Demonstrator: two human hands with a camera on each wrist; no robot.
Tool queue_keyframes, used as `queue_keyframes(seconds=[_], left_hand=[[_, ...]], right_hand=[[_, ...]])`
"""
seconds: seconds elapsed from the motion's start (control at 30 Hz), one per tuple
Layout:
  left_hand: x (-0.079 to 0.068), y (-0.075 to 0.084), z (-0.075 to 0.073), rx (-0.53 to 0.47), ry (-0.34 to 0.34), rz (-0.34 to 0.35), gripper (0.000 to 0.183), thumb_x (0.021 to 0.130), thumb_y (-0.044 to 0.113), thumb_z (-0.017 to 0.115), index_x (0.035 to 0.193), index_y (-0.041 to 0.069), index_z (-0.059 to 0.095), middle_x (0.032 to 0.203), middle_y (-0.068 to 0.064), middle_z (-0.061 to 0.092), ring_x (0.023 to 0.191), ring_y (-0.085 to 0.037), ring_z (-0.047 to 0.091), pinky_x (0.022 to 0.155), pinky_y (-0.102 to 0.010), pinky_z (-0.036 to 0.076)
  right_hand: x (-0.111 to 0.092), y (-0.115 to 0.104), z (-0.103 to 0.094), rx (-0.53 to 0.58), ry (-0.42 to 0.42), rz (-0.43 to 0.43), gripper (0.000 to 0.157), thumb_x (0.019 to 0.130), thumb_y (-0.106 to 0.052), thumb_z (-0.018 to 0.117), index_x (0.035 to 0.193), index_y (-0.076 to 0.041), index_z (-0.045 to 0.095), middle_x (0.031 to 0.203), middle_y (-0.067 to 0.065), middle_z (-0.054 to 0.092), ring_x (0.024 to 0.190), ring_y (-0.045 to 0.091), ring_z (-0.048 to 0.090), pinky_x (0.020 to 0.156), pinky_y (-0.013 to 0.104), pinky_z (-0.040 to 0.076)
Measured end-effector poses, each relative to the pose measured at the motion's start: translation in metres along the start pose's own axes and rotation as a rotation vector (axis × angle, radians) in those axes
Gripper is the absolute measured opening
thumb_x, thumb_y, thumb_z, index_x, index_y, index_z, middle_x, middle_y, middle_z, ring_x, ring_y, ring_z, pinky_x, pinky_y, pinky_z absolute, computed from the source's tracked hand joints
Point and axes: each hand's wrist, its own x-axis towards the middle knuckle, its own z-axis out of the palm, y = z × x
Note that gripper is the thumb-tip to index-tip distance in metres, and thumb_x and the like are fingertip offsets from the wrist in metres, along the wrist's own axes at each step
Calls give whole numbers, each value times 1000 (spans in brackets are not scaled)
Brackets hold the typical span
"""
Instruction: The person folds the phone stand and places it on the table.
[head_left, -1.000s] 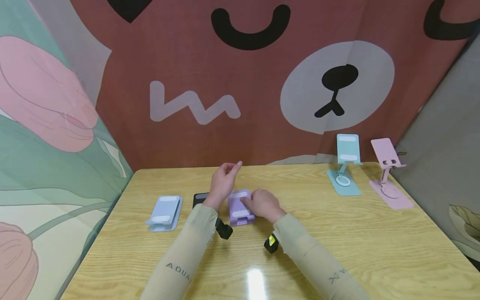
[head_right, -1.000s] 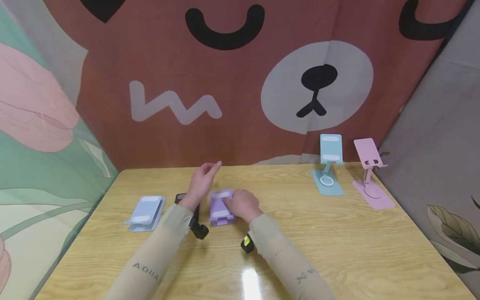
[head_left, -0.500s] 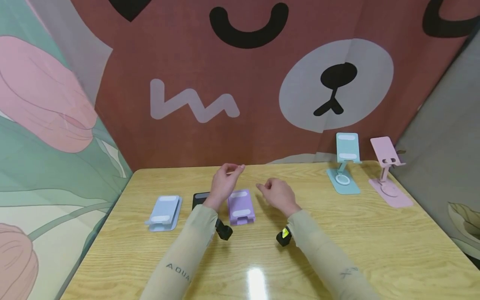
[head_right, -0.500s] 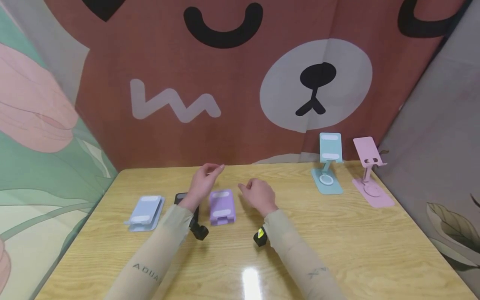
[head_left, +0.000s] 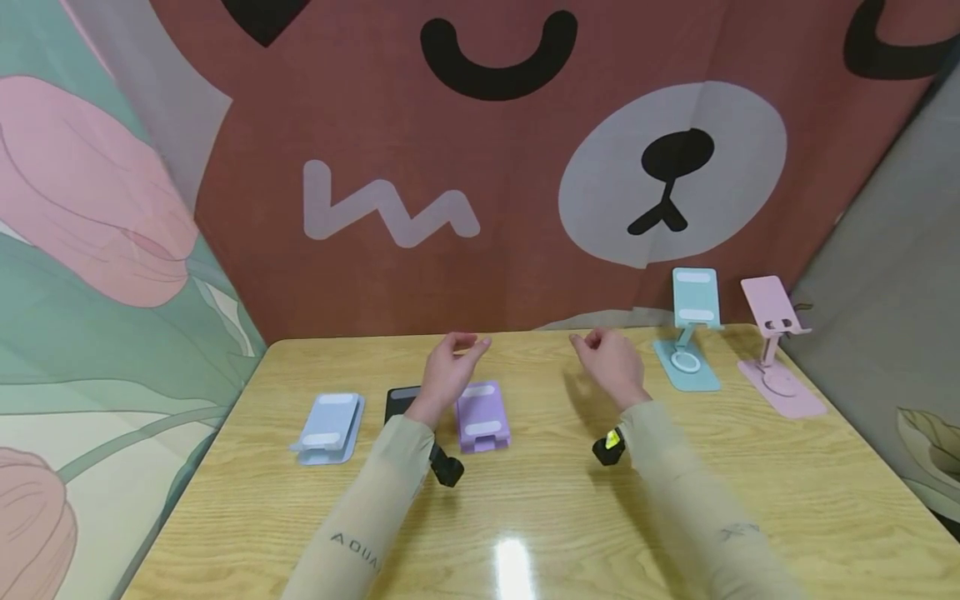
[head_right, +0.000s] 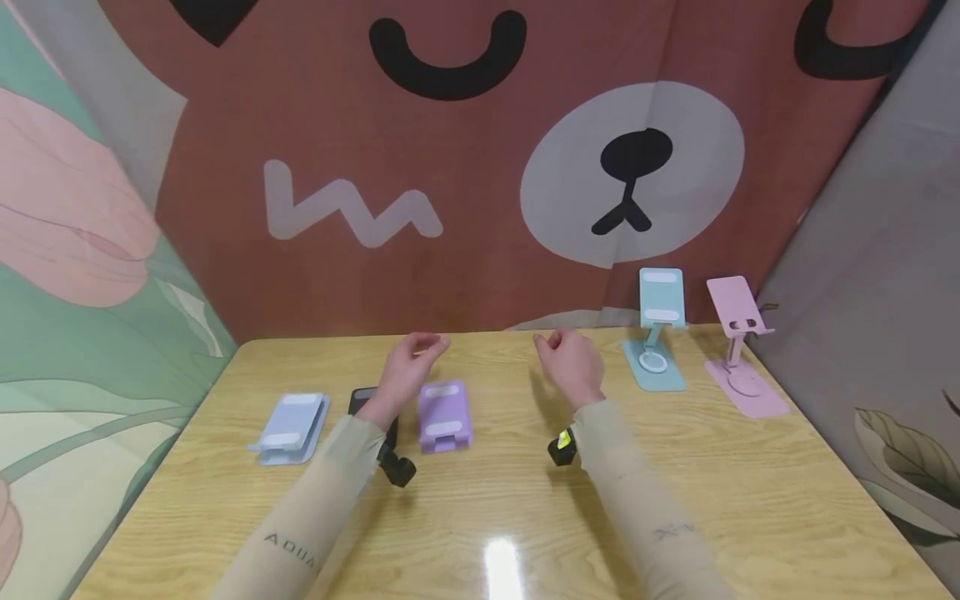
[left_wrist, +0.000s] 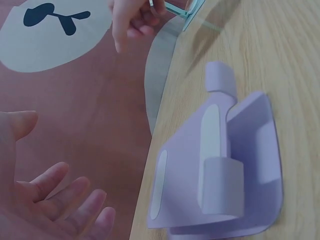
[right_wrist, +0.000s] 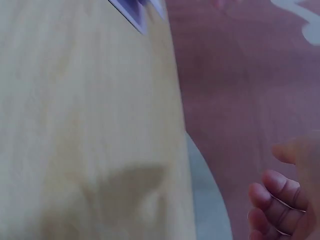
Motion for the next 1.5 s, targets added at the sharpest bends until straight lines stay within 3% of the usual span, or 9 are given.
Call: queue_keyframes(seconds=[0.4, 0.57, 0.73, 0.97, 1.23, 1.5], left_hand=[[1, -3, 0, 3, -5, -2, 48, 97, 47, 67, 128, 11, 63, 128, -7, 62, 114, -25, 60, 95, -43, 50], [0, -4, -1, 8, -9, -5, 49, 97, 48, 66, 129, 11, 62, 129, -8, 63, 116, -26, 59, 97, -43, 49], [-1, -5, -2, 1, -12, -8, 50, 97, 49, 66, 129, 11, 63, 128, -7, 63, 116, -26, 59, 96, -44, 49], [1, -8, -3, -7, -17, 0, 49, 97, 50, 66, 128, 12, 63, 126, -6, 63, 112, -25, 61, 93, -43, 50], [0, -8, -3, -11, -21, 2, 50, 97, 49, 66, 128, 10, 63, 125, -6, 63, 107, -24, 62, 91, -42, 52], [1, -8, -1, 2, -34, 21, 45, 99, 45, 66, 126, 11, 64, 121, -5, 65, 105, -23, 63, 90, -42, 52]], right_hand=[[25, 12, -56, 61, 207, 1, 41, 101, -41, 62, 100, -1, 63, 89, 16, 64, 83, 35, 57, 71, 46, 43], [30, 20, -72, 80, 222, 52, 54, 100, -46, 60, 119, 4, 53, 114, 23, 55, 111, 44, 44, 87, 55, 38], [38, 33, -87, 71, 250, 92, 60, 99, -44, 62, 125, 8, 48, 120, 29, 49, 116, 48, 39, 95, 57, 32], [51, 49, -107, 65, 177, 228, 76, 98, -51, 59, 139, 9, 37, 132, 33, 40, 123, 50, 32, 98, 59, 32], [62, 64, -124, 81, 100, 310, 89, 97, -52, 59, 149, 12, 23, 144, 37, 31, 131, 53, 32, 105, 62, 33], [64, 91, -123, 155, -1, 424, 101, 99, -52, 54, 156, 10, -2, 160, 37, 6, 146, 52, 13, 115, 63, 20]])
